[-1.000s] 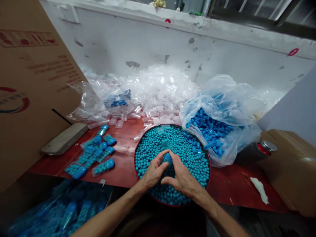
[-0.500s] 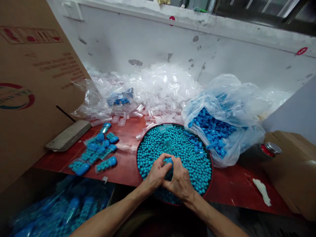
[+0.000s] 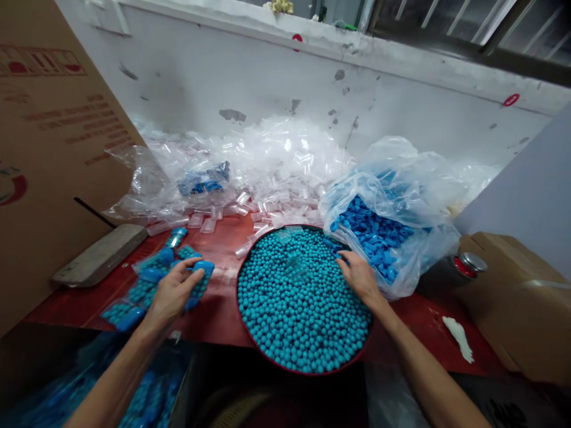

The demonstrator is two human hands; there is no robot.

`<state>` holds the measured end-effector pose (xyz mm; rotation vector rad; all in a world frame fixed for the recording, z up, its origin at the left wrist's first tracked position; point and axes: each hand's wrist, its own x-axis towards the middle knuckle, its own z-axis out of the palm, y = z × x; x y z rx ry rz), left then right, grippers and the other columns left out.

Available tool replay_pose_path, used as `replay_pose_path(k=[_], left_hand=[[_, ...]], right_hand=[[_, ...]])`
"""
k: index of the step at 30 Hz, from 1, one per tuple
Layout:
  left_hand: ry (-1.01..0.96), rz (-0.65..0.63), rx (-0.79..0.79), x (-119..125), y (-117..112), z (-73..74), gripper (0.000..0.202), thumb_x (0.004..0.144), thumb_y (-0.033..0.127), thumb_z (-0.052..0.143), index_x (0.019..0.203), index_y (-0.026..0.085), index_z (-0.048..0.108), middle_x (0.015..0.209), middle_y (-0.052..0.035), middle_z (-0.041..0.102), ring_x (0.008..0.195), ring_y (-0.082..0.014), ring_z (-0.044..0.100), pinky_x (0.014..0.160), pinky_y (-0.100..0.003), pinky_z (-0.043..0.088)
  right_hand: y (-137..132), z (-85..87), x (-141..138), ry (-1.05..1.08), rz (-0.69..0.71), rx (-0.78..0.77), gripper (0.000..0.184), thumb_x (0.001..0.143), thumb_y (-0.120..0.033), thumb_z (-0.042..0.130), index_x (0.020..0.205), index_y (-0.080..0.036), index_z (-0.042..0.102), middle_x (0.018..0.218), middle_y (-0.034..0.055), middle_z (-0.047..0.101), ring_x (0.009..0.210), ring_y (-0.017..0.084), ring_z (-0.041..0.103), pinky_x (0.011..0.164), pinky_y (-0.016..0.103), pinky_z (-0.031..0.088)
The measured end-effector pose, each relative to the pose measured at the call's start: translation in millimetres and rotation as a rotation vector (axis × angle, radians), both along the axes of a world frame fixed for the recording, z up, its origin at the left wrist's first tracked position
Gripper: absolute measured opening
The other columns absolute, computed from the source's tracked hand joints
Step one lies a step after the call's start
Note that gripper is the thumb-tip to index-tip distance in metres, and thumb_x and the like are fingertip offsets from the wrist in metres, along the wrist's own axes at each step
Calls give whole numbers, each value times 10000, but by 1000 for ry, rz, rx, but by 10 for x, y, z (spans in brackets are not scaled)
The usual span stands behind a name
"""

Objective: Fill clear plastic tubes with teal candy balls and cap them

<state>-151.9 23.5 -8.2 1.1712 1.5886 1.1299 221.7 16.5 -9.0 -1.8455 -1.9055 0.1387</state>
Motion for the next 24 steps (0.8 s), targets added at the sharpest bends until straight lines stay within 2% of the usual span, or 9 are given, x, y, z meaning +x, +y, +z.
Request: replay_pose_path(k=[2,3,7,9,11,13,16,19,24], left_hand=[[-49,-48,-24,-54,40,-34,538,650,453,553,1106,188,445,638,38,510,484,-97,479,464,-223,418],[15,-70,-18,-71,52,-31,533,673,450,528,1126,186,430,654,30,514,500,-108,493,490,-244,431],[701,64,152,-57,52,67,458,743,368,461,1152,162,448,846,-63,560,776,-231,549,706,-364,430],[904,109,288,71,15,110,393,781,318,412,1128,145,474,945,-99,558,896,-262,522,795,-383,394],[885,-29,388,320,-43,118,320,812,283,370,1067,149,509,960,-92,573,891,-226,534,802,-336,400],[789,-295,438,653,-102,92,268,824,266,367,1016,174,530,960,-62,589,861,-178,551,784,-277,412],[760,-501,408,1144,-139,23,262,824,260,380,1043,203,512,953,-43,578,838,-162,555,757,-262,420],[809,-625,307,1442,-116,-43,292,805,260,418,1089,229,475,978,-38,555,817,-164,560,727,-264,423],[893,-679,240,1589,-56,-110,287,792,276,431,1075,245,469,967,-42,548,816,-185,557,697,-278,416]], right_hand=[[186,-22,84,-67,-46,25,305,793,-244,443,1073,-166,538,1017,111,560,939,236,526,801,376,406],[269,-32,95,-101,-68,17,318,786,-241,455,1088,-172,529,1026,115,550,932,242,526,786,379,407],[490,-58,50,-188,-79,-125,298,758,-247,509,1043,-169,550,985,122,553,887,253,538,725,362,409],[516,-59,23,-193,-41,-167,228,764,-244,505,964,-171,584,940,112,569,874,241,545,718,339,407],[482,-54,-3,-183,-15,-182,201,779,-248,485,932,-179,595,927,100,578,870,226,552,721,322,406],[398,-52,-44,-164,17,-194,218,789,-262,474,964,-193,585,957,86,579,895,212,549,749,308,401],[219,-82,-161,-110,88,-225,255,812,-248,433,1028,-196,557,999,63,588,941,177,537,808,273,388],[39,-145,-329,-71,135,-258,288,813,-199,412,1069,-156,537,1021,79,589,963,163,530,835,254,384],[-83,-204,-550,135,182,-233,295,779,-158,441,1055,-120,537,1026,105,577,968,177,520,861,281,379]])
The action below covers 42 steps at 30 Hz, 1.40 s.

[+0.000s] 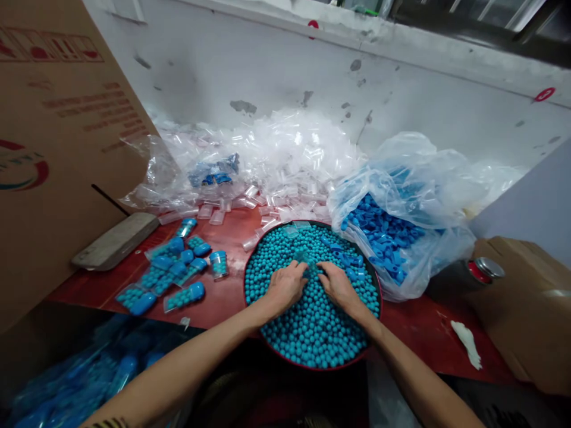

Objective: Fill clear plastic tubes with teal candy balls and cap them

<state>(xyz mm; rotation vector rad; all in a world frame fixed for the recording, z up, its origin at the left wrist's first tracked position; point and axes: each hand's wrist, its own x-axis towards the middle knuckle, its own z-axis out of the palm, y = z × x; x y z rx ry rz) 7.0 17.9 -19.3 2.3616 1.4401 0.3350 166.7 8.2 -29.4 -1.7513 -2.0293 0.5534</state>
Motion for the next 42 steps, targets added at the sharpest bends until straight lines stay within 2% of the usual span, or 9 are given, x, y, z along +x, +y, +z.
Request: replay_pose_path(k=[7,12,17,22,27,31,35,38,42], left_hand=[[-54,33,-67,87,79,-26,229,789,296,414,977,228,525,883,-51,554,822,-200,541,716,-294,392],[-100,29,-105,116,147,-44,205,772,264,422,913,196,553,854,-66,565,790,-203,542,707,-301,378],[-241,-12,-173,49,206,-60,170,751,242,438,853,191,565,781,-30,586,753,-173,527,669,-260,365],[-454,-78,-314,4,217,-61,174,740,225,412,801,164,563,660,15,534,627,-121,474,580,-218,354],[-765,-72,-509,-43,196,-35,142,733,243,434,798,151,520,656,29,493,600,-94,450,548,-197,355],[-1019,-29,-775,-87,145,-7,214,737,329,488,847,146,487,667,14,506,569,-90,490,485,-184,349],[-1189,-19,-984,-108,87,24,319,710,347,557,937,140,472,736,-32,567,581,-110,546,492,-198,371],[-1244,-27,-1064,-131,45,46,351,685,314,597,962,143,465,728,-37,581,586,-119,565,501,-205,383],[-1268,-9,-1103,-161,-15,50,345,675,287,604,956,149,460,746,-36,586,610,-126,580,511,-207,395]], right_hand=[[154,2,96,345,18,-124,242,767,-177,431,965,-152,569,659,-7,597,574,124,547,589,252,456],[144,47,-5,288,-17,22,262,757,-134,444,968,-130,600,886,72,615,845,164,549,788,298,415],[95,150,-59,272,39,11,306,818,-132,363,1016,-141,596,666,33,626,608,120,564,674,259,448],[129,321,-15,204,137,99,195,761,-165,510,901,-162,644,877,59,653,805,154,585,748,262,430],[177,462,0,203,213,71,242,821,-268,442,936,-168,630,877,41,650,818,144,580,753,253,427],[383,408,190,-61,32,129,317,859,-242,363,1128,-164,512,1055,63,585,958,143,528,824,247,389],[590,215,370,-464,-101,84,298,824,-241,440,1098,-157,519,1041,113,552,960,203,503,797,295,373],[592,120,385,-510,-82,57,227,821,-233,445,1004,-164,561,941,106,573,896,203,524,748,289,372],[391,177,338,-536,-58,66,259,851,-282,390,1049,-187,529,906,84,588,875,187,532,736,272,361]])
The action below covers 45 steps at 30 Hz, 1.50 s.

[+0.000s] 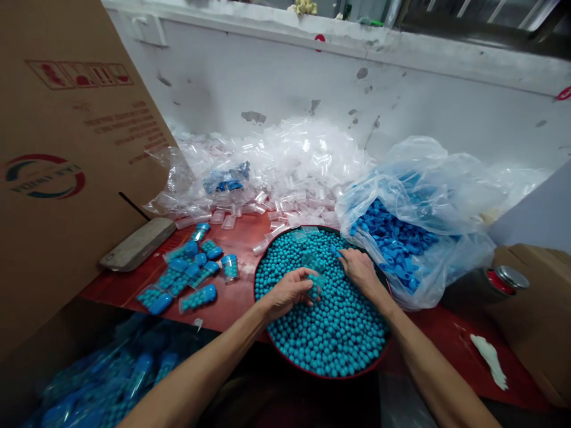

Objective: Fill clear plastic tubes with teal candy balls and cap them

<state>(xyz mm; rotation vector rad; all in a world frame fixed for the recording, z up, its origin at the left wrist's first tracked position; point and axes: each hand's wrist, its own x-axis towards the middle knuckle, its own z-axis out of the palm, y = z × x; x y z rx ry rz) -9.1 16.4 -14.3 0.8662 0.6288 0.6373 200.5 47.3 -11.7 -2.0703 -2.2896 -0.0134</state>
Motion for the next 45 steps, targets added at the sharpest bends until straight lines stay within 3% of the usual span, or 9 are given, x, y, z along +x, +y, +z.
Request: replay_pose_path(k=[4,8,14,22,25,30,35,39,45], left_hand=[[66,68,54,24,-32,-34,332,668,250,591,958,159,459,791,-25,571,607,-114,575,470,-183,380],[174,152,141,55,-41,-68,298,674,252,557,940,155,464,776,-9,549,593,-100,562,436,-164,368],[339,119,196,16,-86,-67,272,676,265,527,912,153,452,667,24,517,532,-93,530,403,-164,358],[392,123,181,-7,-131,-33,248,693,248,494,917,152,448,672,30,493,549,-86,515,428,-164,354],[397,108,216,19,-135,-41,222,685,211,492,897,154,462,656,40,468,545,-76,480,429,-159,334],[323,135,222,73,-140,-64,204,665,204,526,858,148,491,686,34,454,568,-64,418,444,-150,324],[253,118,165,80,-142,-90,230,674,249,539,871,146,482,694,27,471,553,-63,427,448,-159,324],[246,117,174,77,-144,-91,214,655,245,569,825,139,496,732,11,509,579,-64,436,459,-157,309],[182,77,82,63,-152,-35,272,637,286,599,841,136,496,744,3,517,584,-72,460,463,-168,320]], right_hand=[[-330,91,-99,3,48,36,284,870,-310,335,1070,-196,500,905,76,585,848,172,536,674,244,365],[-601,136,-213,-87,151,-127,196,844,-308,391,947,-226,535,864,50,564,760,164,548,558,231,340],[-749,301,-326,-163,146,-170,176,772,-308,519,912,-203,542,871,76,546,801,198,528,589,247,351],[-492,-48,-431,420,147,-291,195,825,-180,387,888,-150,569,756,42,589,677,134,549,609,234,400],[-394,-8,-402,598,142,-332,256,839,-228,358,964,-160,571,621,-5,595,545,115,542,544,222,421],[-473,131,-470,817,196,-219,274,827,-262,391,971,-168,604,997,61,623,925,167,557,834,298,406],[-599,182,-512,770,238,-208,329,862,-288,328,1046,-164,570,1047,79,594,978,165,527,880,311,381],[-626,163,-472,753,250,-261,335,852,-304,353,1083,-161,549,1005,90,603,914,170,547,832,316,408],[-563,102,-349,1157,54,-626,434,809,-217,368,1223,-91,401,627,9,606,491,102,547,513,234,463]])
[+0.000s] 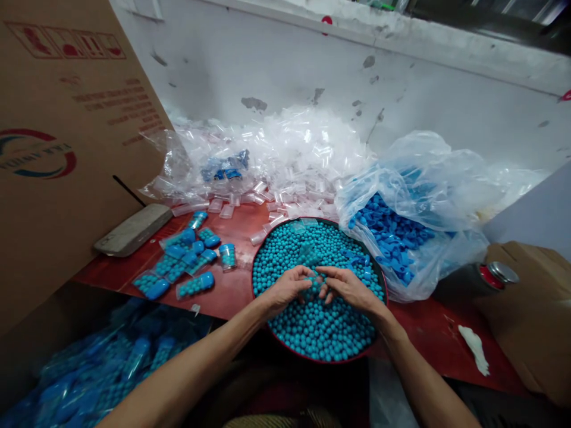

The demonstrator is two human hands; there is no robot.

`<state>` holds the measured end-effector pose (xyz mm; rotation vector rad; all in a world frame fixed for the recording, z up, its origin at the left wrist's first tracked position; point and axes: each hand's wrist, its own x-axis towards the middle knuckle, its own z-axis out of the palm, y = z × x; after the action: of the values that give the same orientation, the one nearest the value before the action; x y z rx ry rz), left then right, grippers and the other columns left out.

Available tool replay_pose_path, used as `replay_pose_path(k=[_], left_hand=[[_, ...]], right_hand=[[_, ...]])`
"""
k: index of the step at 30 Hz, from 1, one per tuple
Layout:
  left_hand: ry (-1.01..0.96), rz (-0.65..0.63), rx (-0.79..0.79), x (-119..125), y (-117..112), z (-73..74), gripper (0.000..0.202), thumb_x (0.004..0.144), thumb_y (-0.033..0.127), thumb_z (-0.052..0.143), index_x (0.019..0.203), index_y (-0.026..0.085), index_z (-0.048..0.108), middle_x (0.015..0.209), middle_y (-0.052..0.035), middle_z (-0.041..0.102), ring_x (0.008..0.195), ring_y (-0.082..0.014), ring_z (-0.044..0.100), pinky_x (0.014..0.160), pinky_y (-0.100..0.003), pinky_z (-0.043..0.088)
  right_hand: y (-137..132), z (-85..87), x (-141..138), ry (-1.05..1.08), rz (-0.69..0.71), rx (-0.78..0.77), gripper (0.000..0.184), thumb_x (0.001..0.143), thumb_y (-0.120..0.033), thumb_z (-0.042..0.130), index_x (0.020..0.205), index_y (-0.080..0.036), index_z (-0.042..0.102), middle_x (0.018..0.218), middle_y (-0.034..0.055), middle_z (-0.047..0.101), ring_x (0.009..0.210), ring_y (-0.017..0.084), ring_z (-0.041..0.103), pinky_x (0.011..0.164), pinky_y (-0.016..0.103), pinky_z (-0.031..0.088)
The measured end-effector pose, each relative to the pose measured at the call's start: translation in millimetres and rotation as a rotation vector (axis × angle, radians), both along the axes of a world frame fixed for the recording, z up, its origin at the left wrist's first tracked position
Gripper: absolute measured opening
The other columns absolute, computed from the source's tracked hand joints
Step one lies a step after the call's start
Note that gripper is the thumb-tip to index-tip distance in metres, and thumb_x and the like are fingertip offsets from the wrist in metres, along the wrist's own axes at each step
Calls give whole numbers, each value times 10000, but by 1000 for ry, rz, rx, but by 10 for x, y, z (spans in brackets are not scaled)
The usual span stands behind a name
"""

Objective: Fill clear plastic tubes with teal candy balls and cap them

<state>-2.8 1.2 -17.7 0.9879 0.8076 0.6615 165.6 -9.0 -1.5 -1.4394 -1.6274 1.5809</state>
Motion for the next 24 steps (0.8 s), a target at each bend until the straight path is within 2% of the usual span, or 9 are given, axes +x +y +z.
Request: replay_pose_path(k=[7,11,14,16,17,21,22,24], left_hand=[[-13,-10,-12,2,-7,-17,247,634,248,598,836,150,495,675,37,475,547,-57,442,458,-171,305],[-34,-18,-35,-5,-13,-18,266,626,249,608,846,154,493,679,41,473,536,-55,451,456,-175,318],[-45,-20,-16,-21,-9,-13,268,630,247,614,848,150,492,682,36,479,538,-59,465,439,-170,322],[-70,-18,-29,-42,2,-8,274,651,254,605,873,153,481,700,25,500,538,-70,493,426,-169,326],[-97,-14,-49,-54,9,-5,275,669,262,593,891,157,471,715,15,516,541,-77,511,424,-170,329],[-262,15,-124,-89,38,20,272,726,274,555,945,172,430,812,-38,580,651,-132,587,491,-189,387],[-292,14,-132,-92,41,29,280,729,269,557,959,174,427,838,-49,586,687,-146,596,519,-199,403],[-321,-5,-146,-92,41,44,301,734,266,559,989,179,424,866,-60,591,720,-163,605,541,-208,417]], right_hand=[[-46,48,-39,-242,4,321,307,818,-299,412,1036,-185,597,459,-29,529,429,99,484,452,206,373],[-68,31,-47,-191,-44,320,296,819,-304,416,1029,-199,597,466,-36,511,430,99,475,440,202,363],[-125,-12,-27,-117,-139,264,308,817,-315,415,1046,-186,576,603,-6,588,490,110,525,457,209,401],[-214,-25,-2,-147,-185,283,310,829,-308,389,1048,-179,568,720,20,623,541,118,555,500,223,433],[-271,-22,15,-202,-176,327,300,831,-303,387,1028,-180,578,769,31,633,591,127,572,547,232,446],[-447,46,153,-546,27,497,228,808,-323,454,914,-210,622,879,33,642,827,171,577,750,265,421],[-444,68,208,-635,17,509,234,813,-328,447,927,-214,616,913,33,638,862,176,570,770,269,413],[-364,100,332,-820,-94,513,273,831,-320,411,1015,-209,579,994,48,618,912,188,557,788,281,404]])
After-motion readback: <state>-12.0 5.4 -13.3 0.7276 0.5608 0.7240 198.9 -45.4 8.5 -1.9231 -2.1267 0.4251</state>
